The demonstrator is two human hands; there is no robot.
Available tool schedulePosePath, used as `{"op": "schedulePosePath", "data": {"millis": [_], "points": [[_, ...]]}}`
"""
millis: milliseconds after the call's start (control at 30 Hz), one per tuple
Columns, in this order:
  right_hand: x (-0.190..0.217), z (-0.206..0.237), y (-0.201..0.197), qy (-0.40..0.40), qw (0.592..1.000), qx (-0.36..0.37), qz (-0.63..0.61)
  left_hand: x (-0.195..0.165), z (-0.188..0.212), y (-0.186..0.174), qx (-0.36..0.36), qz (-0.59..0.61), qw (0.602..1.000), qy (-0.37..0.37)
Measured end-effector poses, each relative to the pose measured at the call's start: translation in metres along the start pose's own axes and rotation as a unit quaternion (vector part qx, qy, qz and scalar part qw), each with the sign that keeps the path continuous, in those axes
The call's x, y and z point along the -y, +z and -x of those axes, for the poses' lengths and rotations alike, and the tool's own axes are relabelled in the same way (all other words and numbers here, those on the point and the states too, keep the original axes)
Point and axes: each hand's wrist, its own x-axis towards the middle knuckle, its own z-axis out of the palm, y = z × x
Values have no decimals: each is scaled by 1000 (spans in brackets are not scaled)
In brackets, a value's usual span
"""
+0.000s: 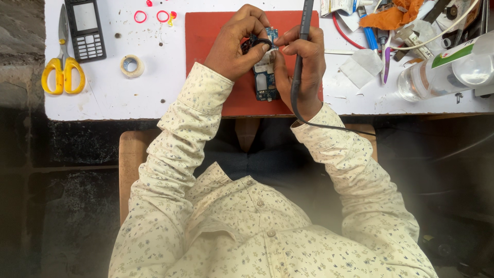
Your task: The person repairs a disassembled mobile phone at a workbench. They hold the phone's mainboard and use a soldering iron to work on the board, reposition small components and the camera module, and turn the board over to solder different sides.
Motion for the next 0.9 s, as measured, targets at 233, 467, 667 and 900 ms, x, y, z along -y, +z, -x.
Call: {"op": "schedulePosePath", "data": {"millis": [233, 467, 667, 900], "points": [[-3, 3, 1, 14, 999, -25, -31, 0, -1, 0, 5, -18, 1000, 2], [-9, 5, 2, 53, 996, -30, -59, -1, 1, 0, 2, -37, 999, 8], [-7, 6, -1, 44, 996, 0, -79, 0, 1, -1, 3, -12, 1000, 6], [-13, 7, 3, 44, 995, -10, -84, -5, 3, -2, 16, -23, 1000, 6]]}}
